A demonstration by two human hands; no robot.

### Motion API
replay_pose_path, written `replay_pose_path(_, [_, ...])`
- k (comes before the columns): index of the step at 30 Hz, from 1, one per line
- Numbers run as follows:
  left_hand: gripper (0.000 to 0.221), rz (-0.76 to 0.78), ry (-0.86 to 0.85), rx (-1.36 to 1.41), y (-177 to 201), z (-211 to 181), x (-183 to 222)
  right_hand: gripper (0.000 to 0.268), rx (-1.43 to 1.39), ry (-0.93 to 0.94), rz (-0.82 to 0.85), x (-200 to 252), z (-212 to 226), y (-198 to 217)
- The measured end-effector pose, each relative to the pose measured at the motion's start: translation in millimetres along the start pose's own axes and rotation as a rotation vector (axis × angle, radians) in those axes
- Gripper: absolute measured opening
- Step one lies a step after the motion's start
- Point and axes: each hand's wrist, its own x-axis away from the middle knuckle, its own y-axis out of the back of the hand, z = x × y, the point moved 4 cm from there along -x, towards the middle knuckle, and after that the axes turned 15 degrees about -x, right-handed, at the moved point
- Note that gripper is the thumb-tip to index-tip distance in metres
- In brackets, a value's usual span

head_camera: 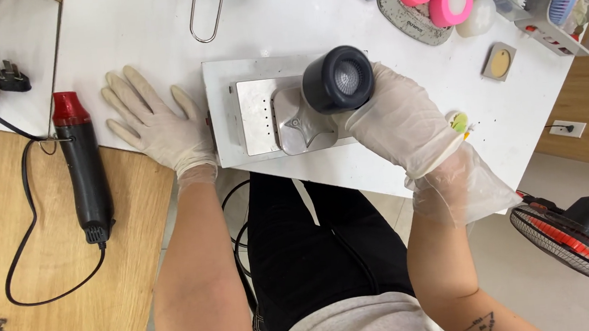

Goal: The person holds a black pitcher and pours melted wax into a star-shaped metal mold on the worktable, then sets the pitcher down and picks up a heat gun, aiming it at a small green candle to heat its surface.

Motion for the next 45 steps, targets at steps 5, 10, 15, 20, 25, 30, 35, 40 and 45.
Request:
replay_pose_path(5, [0.07,0.005,0.004,0.016,1,2,-3,0.051,-0.004,0.045,0.097,-3,0,-7])
replay_pose_path(10, [0.07,0.008,-0.003,0.017,2,2,0,0.046,0.032,0.116,-0.049,7,6,-4])
replay_pose_path(15, [0.071,0.014,-0.004,0.01,1,1,-2,0.054,0.019,0.151,0.108,1,-10,-6])
replay_pose_path(20, [0.07,-0.004,-0.008,0.006,2,1,-3,0.049,-0.005,0.106,-0.026,10,-11,-4])
replay_pose_path(25, [0.069,-0.02,-0.011,-0.003,-6,0,-3,0.056,-0.069,0.216,-0.114,17,-36,-12])
replay_pose_path(30, [0.069,-0.062,-0.01,-0.04,-9,-1,-4,0.051,-0.296,0.129,-0.022,36,-81,-20])
replay_pose_path(35, [0.069,-0.102,-0.002,-0.042,-11,-1,-4,0.037,-0.377,-0.068,-0.148,36,-138,-24])
replay_pose_path(40, [0.07,-0.139,-0.005,-0.035,-10,0,0,0.037,-0.583,0.015,-0.086,47,-172,-28])
replay_pose_path(45, [0.07,-0.119,-0.005,-0.036,2,-10,4,0.04,-0.549,0.232,-0.122,47,-168,-14])
